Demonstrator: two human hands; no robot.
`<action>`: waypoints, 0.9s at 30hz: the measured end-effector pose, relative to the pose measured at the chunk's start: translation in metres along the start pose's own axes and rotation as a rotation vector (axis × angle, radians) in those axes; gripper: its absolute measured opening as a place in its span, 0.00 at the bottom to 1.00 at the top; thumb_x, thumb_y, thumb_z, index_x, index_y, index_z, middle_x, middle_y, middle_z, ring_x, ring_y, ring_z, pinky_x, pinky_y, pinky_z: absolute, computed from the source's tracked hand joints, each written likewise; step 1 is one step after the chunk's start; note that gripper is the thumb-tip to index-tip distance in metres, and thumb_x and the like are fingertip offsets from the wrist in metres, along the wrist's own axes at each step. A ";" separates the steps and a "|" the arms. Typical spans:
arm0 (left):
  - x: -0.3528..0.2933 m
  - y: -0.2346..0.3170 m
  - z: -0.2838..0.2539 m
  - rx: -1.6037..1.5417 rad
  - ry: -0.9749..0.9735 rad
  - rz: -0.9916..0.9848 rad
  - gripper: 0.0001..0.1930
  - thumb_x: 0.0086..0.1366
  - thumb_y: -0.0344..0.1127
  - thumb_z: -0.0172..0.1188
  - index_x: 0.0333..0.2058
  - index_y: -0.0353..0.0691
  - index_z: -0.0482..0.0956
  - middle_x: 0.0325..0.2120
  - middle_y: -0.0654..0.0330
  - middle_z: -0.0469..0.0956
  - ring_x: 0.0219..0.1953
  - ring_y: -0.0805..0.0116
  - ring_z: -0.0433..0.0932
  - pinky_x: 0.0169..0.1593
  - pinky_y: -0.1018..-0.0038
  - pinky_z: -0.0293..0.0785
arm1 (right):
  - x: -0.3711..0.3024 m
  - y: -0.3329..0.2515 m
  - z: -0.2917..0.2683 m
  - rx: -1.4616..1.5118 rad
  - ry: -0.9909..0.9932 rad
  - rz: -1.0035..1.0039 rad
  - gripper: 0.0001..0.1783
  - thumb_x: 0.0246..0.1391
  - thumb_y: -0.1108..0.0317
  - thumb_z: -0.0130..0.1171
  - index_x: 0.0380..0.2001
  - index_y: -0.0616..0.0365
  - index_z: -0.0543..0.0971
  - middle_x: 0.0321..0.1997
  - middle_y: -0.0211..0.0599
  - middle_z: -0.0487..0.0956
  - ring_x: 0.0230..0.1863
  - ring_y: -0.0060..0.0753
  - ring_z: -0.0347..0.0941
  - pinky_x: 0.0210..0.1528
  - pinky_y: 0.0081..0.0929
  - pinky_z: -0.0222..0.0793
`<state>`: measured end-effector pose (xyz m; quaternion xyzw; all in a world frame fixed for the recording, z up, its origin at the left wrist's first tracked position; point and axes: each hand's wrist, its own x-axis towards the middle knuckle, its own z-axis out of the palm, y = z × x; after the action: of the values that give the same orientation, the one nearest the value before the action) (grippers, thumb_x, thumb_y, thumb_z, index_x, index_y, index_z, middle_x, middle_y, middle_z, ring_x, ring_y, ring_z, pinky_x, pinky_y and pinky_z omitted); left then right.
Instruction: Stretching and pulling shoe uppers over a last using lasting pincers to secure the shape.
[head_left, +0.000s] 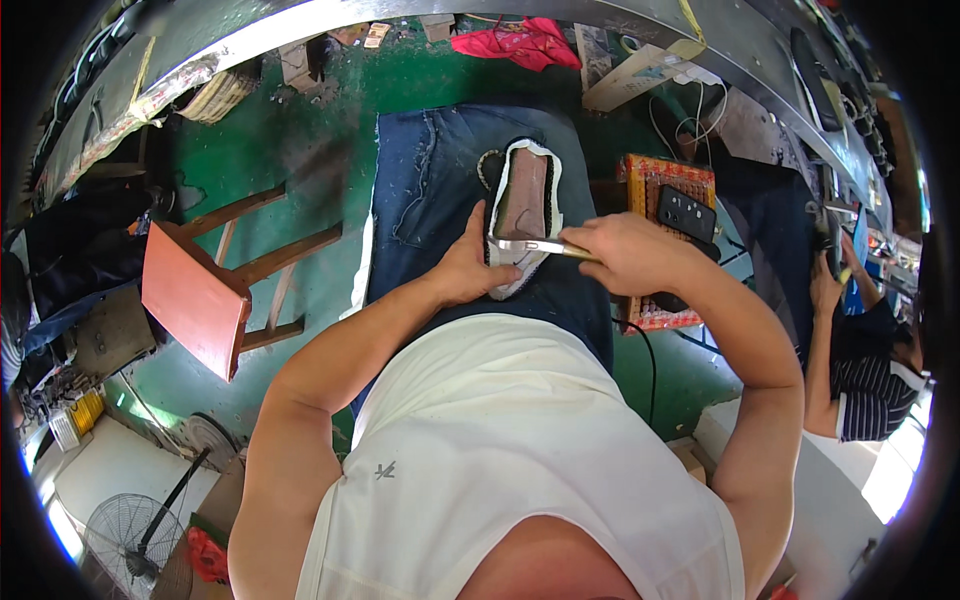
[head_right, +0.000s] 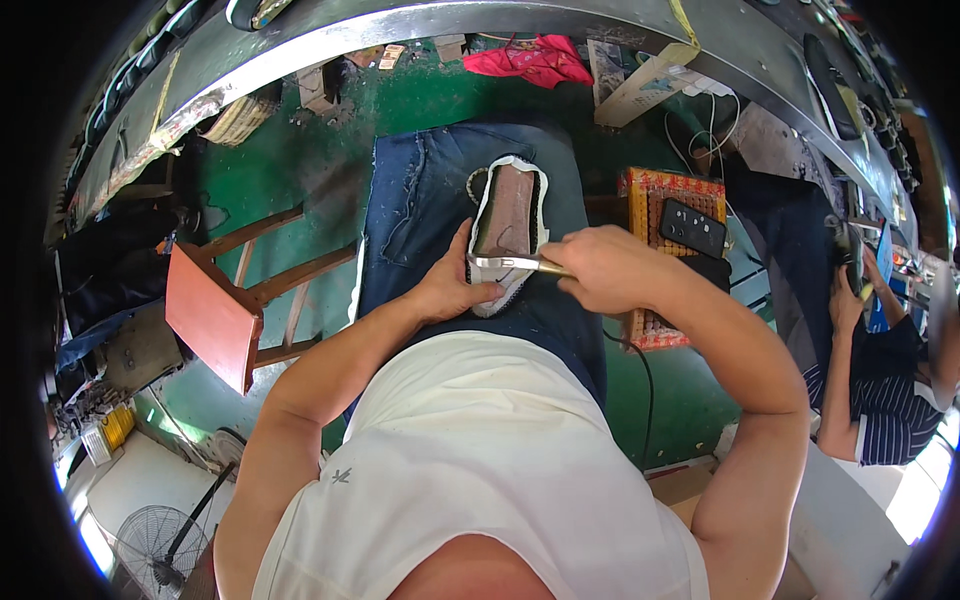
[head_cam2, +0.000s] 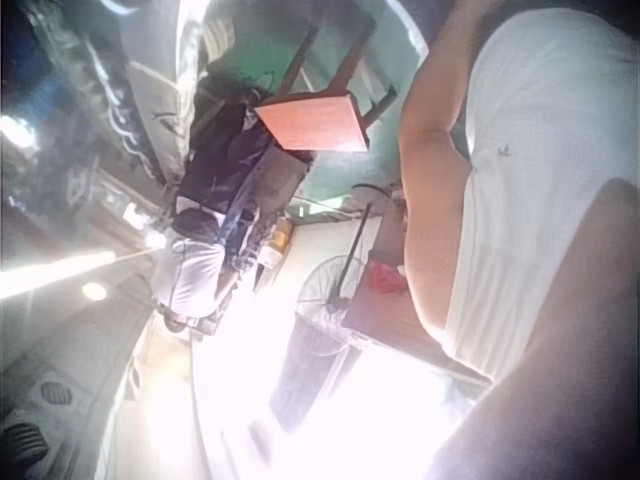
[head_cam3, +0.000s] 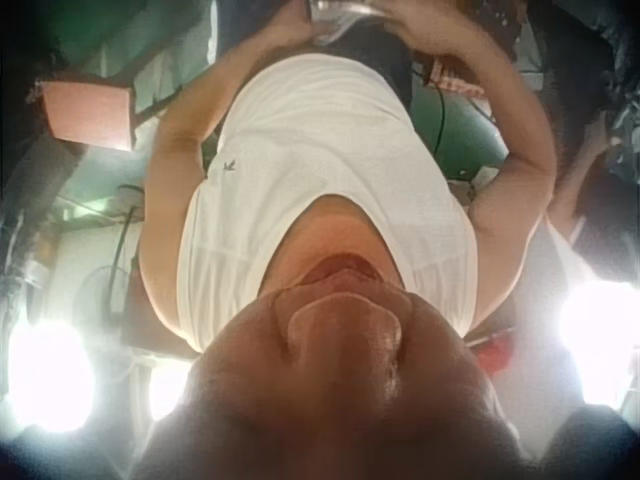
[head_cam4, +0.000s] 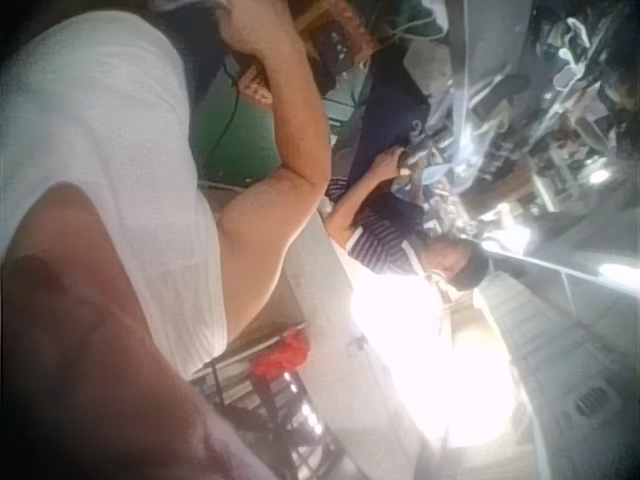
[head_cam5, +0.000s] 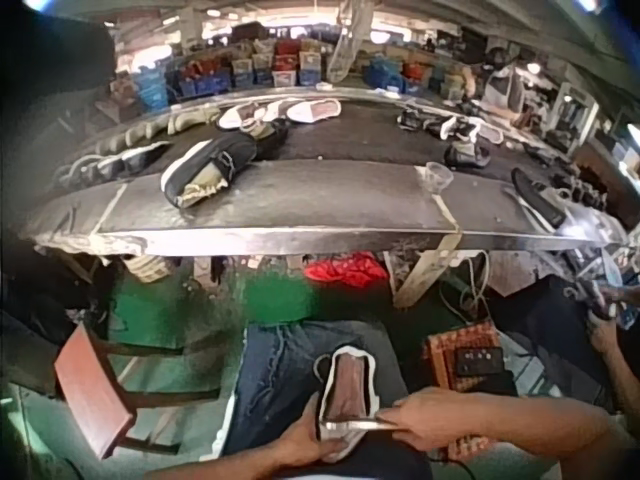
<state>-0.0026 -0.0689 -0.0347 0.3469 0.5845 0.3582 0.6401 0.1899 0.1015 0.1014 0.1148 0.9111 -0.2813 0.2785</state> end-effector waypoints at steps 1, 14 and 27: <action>0.001 -0.001 0.000 -0.041 0.005 0.019 0.64 0.54 0.34 0.75 0.72 0.30 0.28 0.67 0.44 0.62 0.67 0.59 0.64 0.69 0.71 0.58 | 0.001 -0.002 0.002 0.149 -0.047 -0.007 0.20 0.53 0.70 0.61 0.51 0.59 0.75 0.37 0.51 0.80 0.39 0.60 0.77 0.43 0.47 0.73; -0.010 0.005 0.001 -0.879 -0.044 -0.002 0.42 0.71 0.51 0.43 0.74 0.35 0.39 0.71 0.50 0.57 0.72 0.56 0.58 0.74 0.61 0.49 | 0.023 -0.023 -0.038 -0.050 -0.306 0.189 0.15 0.58 0.64 0.58 0.37 0.69 0.81 0.35 0.60 0.81 0.42 0.62 0.79 0.46 0.50 0.75; 0.043 -0.004 0.025 -0.052 0.774 0.064 0.30 0.78 0.49 0.36 0.61 0.27 0.70 0.56 0.37 0.76 0.62 0.45 0.73 0.65 0.65 0.65 | 0.008 -0.003 0.050 0.537 0.059 0.273 0.14 0.57 0.63 0.60 0.38 0.65 0.78 0.35 0.60 0.81 0.42 0.63 0.77 0.47 0.52 0.72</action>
<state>0.0252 -0.0346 -0.0573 0.1879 0.7625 0.4970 0.3692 0.2045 0.0706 0.0642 0.3140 0.7880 -0.4685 0.2467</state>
